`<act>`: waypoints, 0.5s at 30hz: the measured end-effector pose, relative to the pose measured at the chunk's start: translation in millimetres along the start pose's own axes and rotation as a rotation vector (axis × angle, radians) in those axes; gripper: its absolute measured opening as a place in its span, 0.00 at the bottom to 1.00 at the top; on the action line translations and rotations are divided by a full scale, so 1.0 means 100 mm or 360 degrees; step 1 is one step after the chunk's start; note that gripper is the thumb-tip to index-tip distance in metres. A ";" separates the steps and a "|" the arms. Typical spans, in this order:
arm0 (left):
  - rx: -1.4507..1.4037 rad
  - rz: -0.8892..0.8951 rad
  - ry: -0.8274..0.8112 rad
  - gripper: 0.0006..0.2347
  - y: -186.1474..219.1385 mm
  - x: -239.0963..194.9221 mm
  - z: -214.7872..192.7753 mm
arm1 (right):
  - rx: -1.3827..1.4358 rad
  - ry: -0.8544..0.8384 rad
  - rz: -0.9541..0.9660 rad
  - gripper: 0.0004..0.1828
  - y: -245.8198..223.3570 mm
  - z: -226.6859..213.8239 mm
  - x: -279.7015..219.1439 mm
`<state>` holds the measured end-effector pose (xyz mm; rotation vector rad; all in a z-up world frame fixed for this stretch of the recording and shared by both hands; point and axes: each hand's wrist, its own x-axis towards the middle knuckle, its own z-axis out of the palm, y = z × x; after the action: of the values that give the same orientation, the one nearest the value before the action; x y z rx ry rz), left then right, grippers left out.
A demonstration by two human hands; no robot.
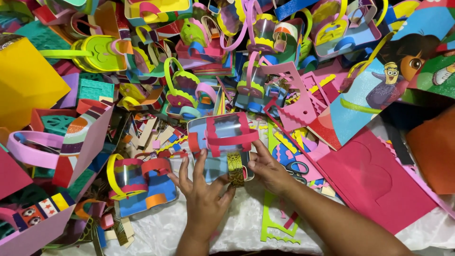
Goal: Assembling decorative gift containers by gluing foam strips and characters onto a base.
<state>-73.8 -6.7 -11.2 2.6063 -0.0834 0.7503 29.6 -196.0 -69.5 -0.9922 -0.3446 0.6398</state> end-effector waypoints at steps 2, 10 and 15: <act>0.0001 -0.0012 -0.0016 0.06 0.01 0.00 0.00 | -0.0019 -0.0027 -0.0010 0.46 -0.02 0.02 0.00; 0.0013 -0.0055 -0.0131 0.10 -0.01 -0.01 0.04 | -0.0148 0.0017 0.0001 0.43 0.14 -0.06 0.01; 0.0138 0.0034 0.0015 0.07 -0.10 -0.06 0.14 | 0.0037 0.0037 0.0017 0.42 0.26 -0.12 0.01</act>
<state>-69.9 -4.1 -28.7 2.6874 -0.0778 0.7898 28.4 -193.0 -97.9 -0.9790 -0.3107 0.6404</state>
